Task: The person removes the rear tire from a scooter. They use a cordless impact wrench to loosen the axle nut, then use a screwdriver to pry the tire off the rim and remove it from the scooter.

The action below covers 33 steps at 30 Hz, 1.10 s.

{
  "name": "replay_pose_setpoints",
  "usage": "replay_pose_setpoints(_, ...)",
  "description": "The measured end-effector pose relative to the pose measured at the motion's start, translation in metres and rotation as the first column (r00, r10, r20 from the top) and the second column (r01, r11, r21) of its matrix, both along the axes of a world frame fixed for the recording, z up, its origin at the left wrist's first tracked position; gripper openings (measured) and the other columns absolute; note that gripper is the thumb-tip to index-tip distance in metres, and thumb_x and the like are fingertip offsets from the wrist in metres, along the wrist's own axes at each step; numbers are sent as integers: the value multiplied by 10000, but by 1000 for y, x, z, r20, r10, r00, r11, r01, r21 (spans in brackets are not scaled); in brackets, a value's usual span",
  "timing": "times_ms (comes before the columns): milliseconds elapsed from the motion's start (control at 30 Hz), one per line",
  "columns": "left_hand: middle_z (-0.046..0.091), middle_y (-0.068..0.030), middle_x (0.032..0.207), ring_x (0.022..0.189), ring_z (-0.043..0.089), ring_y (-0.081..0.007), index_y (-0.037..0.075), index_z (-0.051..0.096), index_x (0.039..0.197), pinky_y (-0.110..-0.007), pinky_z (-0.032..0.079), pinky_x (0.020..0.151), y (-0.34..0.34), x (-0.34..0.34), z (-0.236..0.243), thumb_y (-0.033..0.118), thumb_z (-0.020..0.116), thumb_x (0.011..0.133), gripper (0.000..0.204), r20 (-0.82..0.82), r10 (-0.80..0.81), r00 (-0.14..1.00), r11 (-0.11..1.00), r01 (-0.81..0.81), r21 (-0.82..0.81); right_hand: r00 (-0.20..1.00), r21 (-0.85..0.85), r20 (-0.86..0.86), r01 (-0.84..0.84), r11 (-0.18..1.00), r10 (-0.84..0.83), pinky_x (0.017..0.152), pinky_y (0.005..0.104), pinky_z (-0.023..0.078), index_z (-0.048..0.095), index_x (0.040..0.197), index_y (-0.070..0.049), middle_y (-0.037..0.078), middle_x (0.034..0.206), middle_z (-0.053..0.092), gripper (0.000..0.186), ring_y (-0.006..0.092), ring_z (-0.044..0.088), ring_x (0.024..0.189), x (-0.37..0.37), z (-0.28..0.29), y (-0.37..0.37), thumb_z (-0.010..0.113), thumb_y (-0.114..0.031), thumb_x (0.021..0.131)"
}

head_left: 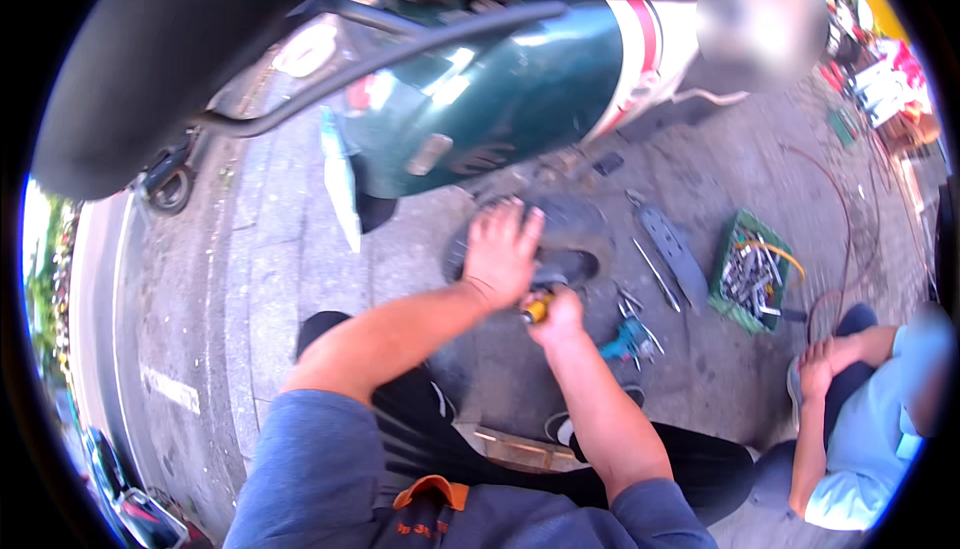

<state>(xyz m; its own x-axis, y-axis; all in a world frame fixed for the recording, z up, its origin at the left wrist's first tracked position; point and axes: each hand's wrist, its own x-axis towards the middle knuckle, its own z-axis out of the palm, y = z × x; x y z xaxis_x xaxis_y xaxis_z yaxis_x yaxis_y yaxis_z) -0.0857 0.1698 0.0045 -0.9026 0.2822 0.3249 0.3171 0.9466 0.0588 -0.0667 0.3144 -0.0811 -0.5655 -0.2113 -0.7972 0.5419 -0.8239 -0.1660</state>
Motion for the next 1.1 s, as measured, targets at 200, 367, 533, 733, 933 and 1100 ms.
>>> replay_pose_setpoints(200,476,-229,1633,1528,460,-412,141,438,1676,-524,431,1228,-29,23,49,514,894,783,1070,235,-223,946,975,209,81,983,42,184,-3,999,-4,586,323,581,540,982,-75,31,736,570,235,164,596,623,4,-5,46,469,-231,1143)
replay_pose_setpoints(367,641,-269,1465,1358,648,-452,82,458,1562,-512,540,1129,-47,31,55,627,862,838,992,686,90,722,974,-206,89,998,-81,52,40,996,-35,561,310,571,539,965,-101,10,714,563,293,144,562,578,17,11,47,453,-288,1174)
replay_pose_setpoints(533,738,-257,1324,1269,721,-424,34,518,1429,-492,571,1093,-32,19,61,582,873,833,884,635,138,760,961,-257,99,996,144,-3,-87,986,88,571,294,503,539,988,-125,3,751,549,222,127,543,638,64,73,-24,504,-278,1145)
replay_pose_setpoints(733,684,-318,1404,1286,702,-452,46,408,1524,-519,571,1090,-33,15,36,513,898,804,988,589,86,804,954,-236,182,959,-161,-270,-131,978,83,563,301,527,578,980,-67,44,790,587,105,152,588,666,76,177,-3,638,-137,1030)
replay_pose_setpoints(933,692,-323,1392,1296,682,-482,68,331,1646,-532,538,1123,-54,9,34,363,898,789,1069,647,-18,762,938,-212,276,830,513,-132,-411,754,542,572,348,513,476,1393,-59,96,964,594,450,192,600,717,139,168,49,645,-53,976)
replay_pose_setpoints(1100,753,-253,1335,1261,715,-427,115,547,1556,-506,580,1043,-40,-28,77,395,896,695,970,672,-31,740,986,-85,140,566,797,0,-498,342,824,634,364,564,510,1574,-56,85,995,668,555,191,671,771,154,179,71,672,-146,1050)
